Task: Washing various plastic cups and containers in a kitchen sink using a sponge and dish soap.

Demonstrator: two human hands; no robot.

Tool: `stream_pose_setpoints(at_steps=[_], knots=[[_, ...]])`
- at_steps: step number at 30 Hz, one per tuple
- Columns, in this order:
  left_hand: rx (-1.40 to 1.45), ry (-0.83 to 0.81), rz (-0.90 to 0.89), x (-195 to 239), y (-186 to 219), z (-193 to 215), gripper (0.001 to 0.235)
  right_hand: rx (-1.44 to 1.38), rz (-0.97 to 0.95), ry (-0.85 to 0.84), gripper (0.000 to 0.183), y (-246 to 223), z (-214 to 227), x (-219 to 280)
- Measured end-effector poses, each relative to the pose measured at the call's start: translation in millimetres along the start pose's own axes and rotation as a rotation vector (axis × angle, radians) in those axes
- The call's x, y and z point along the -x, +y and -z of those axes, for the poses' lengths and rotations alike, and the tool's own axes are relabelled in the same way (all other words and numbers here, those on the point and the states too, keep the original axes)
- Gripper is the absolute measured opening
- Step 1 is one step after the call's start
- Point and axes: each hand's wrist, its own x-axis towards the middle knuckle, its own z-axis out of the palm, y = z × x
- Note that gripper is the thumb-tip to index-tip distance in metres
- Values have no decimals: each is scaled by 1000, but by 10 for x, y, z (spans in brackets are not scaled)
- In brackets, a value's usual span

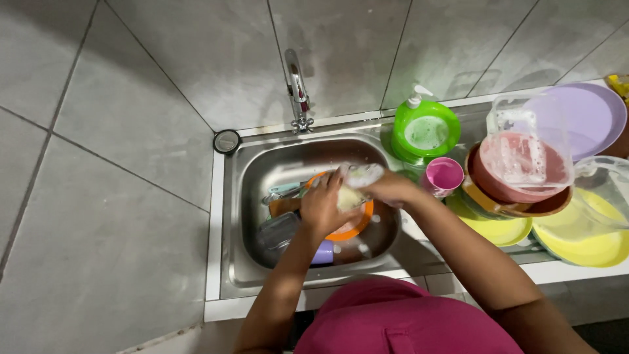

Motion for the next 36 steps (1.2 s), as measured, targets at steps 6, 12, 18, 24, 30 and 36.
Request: stream_pose_setpoints(at_steps=[6, 12, 18, 24, 30, 36], knots=[[47, 96, -87, -39, -157, -82, 116, 202, 165, -41, 45, 271, -9, 44], [359, -127, -121, -41, -102, 75, 113, 346, 186, -226, 45, 168, -40, 202], [482, -114, -132, -50, -35, 68, 108, 195, 208, 47, 37, 289, -1, 222], [792, -86, -109, -47, 4, -536, 101, 326, 321, 336, 32, 304, -49, 505], [988, -196, 98, 146, 186, -1080, 88, 149, 328, 379, 37, 659, -46, 751], [864, -103, 26, 328, 470, -1234, 86, 746, 158, 380, 36, 863, -206, 1021]])
